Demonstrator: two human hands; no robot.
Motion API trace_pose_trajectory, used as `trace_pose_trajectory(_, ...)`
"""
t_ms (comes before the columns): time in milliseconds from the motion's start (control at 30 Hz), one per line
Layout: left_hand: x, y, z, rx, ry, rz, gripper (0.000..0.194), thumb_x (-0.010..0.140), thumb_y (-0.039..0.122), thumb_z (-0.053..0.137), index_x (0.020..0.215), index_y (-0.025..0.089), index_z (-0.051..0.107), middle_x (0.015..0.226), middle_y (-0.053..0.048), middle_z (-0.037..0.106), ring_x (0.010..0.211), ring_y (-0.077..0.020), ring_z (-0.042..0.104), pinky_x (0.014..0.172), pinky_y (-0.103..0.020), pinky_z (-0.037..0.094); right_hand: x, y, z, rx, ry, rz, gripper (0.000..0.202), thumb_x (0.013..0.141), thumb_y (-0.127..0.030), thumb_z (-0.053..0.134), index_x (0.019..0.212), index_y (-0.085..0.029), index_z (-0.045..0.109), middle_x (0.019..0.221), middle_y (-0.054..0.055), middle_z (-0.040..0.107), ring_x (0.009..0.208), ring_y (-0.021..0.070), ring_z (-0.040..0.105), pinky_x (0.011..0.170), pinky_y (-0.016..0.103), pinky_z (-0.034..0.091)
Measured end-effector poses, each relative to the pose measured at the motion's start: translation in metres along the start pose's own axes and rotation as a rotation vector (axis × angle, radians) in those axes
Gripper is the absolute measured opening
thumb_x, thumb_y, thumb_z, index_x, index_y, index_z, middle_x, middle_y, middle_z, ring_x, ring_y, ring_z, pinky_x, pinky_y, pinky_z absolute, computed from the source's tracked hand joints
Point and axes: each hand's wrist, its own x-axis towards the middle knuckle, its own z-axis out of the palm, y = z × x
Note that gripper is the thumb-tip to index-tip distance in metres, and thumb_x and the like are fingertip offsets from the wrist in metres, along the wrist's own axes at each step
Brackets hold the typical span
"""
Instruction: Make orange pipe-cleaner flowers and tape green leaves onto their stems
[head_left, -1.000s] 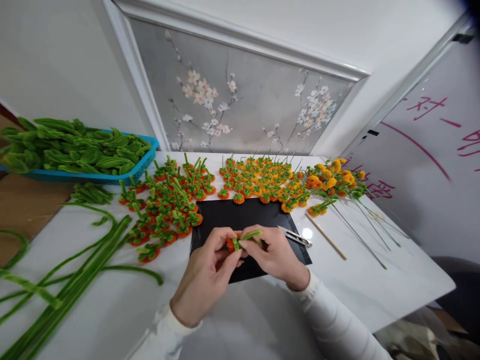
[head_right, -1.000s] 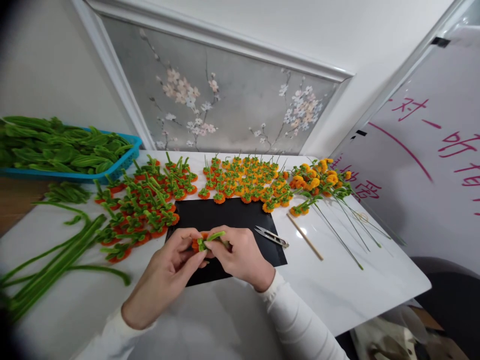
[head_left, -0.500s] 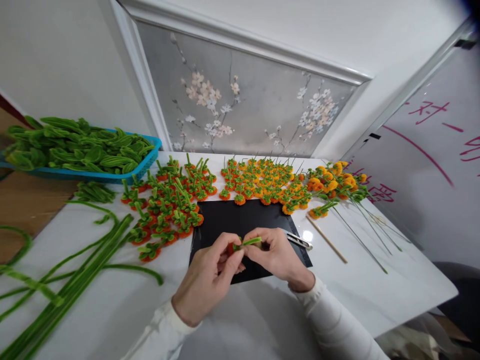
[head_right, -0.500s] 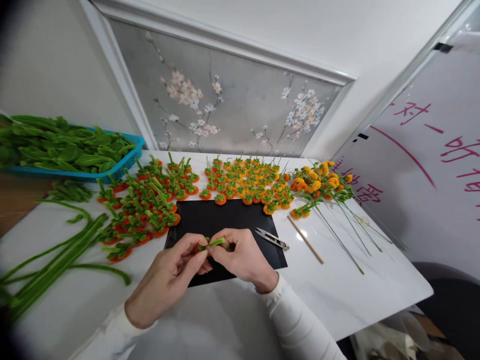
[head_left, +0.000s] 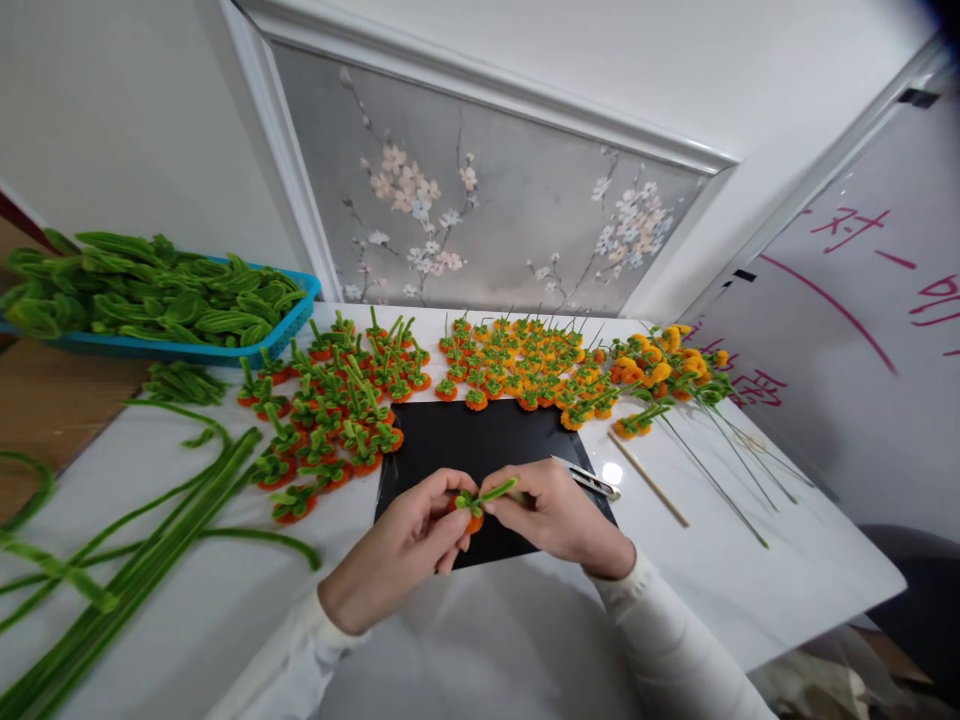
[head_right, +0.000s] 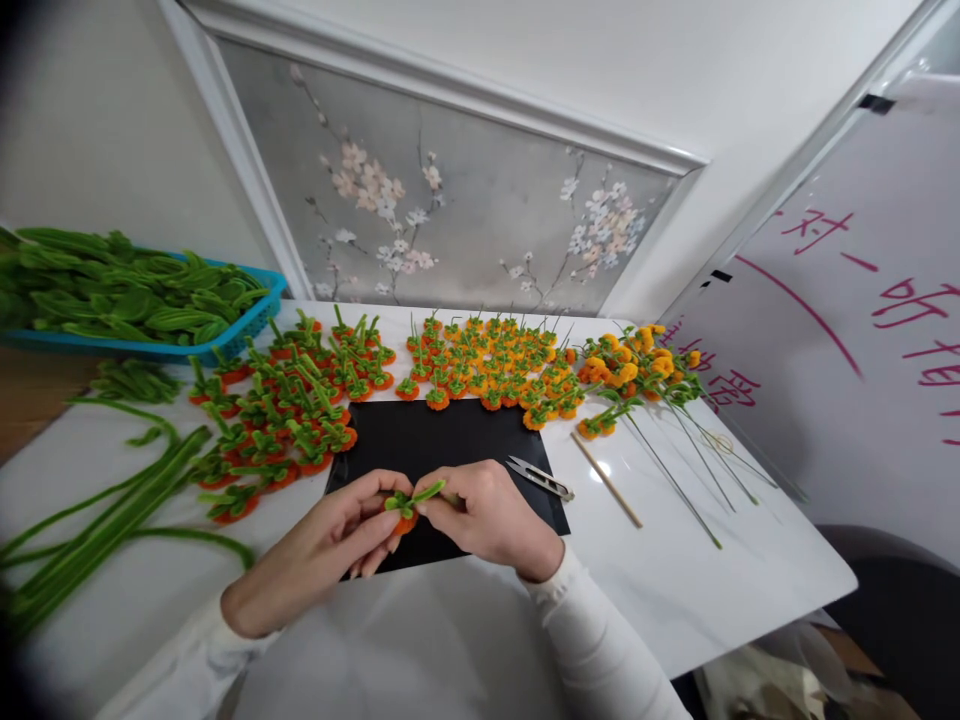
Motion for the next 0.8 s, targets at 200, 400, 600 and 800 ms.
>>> trace_pose_trajectory(200,0.000,0.003,-0.006,-0.138,-0.077,-0.048,0.016,0.084,0.034,0.052,0.085,0.018,0.054,0.062,0.005,0.045,0.048,-0.0073,0.037,0.043,-0.020,0.025,0.000,0.000,0.004,-0.068,0.051,-0.157,0.016,0.088,-0.021,0.051,0.087,-0.022,0.067,0.079,0.000,0.069,0.063,0.0109,0.057,0.063,0.021,0.040)
trace_pose_trajectory(400,-0.001,0.005,-0.009,-0.150,-0.136,-0.119,0.018,0.083,0.032,0.053,0.084,0.015,0.056,0.062,0.005,0.043,0.048,-0.0057,0.029,0.041,-0.019,0.018,0.001,0.001,0.003,-0.199,0.027,-0.263,0.019,0.091,-0.023,0.048,0.085,-0.023,0.066,0.065,-0.001,0.063,0.056,0.0104,0.054,0.058,0.023,0.034)
trace_pose_trajectory(600,-0.002,0.000,-0.005,-0.030,0.040,0.016,0.025,0.087,0.037,0.049,0.107,0.022,0.051,0.082,0.001,0.054,0.063,-0.0101,0.050,0.055,-0.020,0.041,0.000,0.002,0.009,-0.102,0.090,-0.148,0.015,0.086,-0.020,0.052,0.074,-0.018,0.061,0.062,-0.002,0.058,0.051,0.0081,0.046,0.055,0.020,0.034)
trace_pose_trajectory(800,0.002,-0.008,0.000,-0.044,0.082,0.157,0.012,0.081,0.027,0.059,0.090,0.021,0.054,0.092,0.000,0.058,0.080,-0.0136,0.057,0.073,-0.025,0.048,0.002,-0.002,0.019,0.084,0.224,-0.028,0.011,0.079,-0.017,0.053,0.068,-0.016,0.057,0.052,-0.006,0.043,0.044,0.0054,0.029,0.043,0.018,0.025)
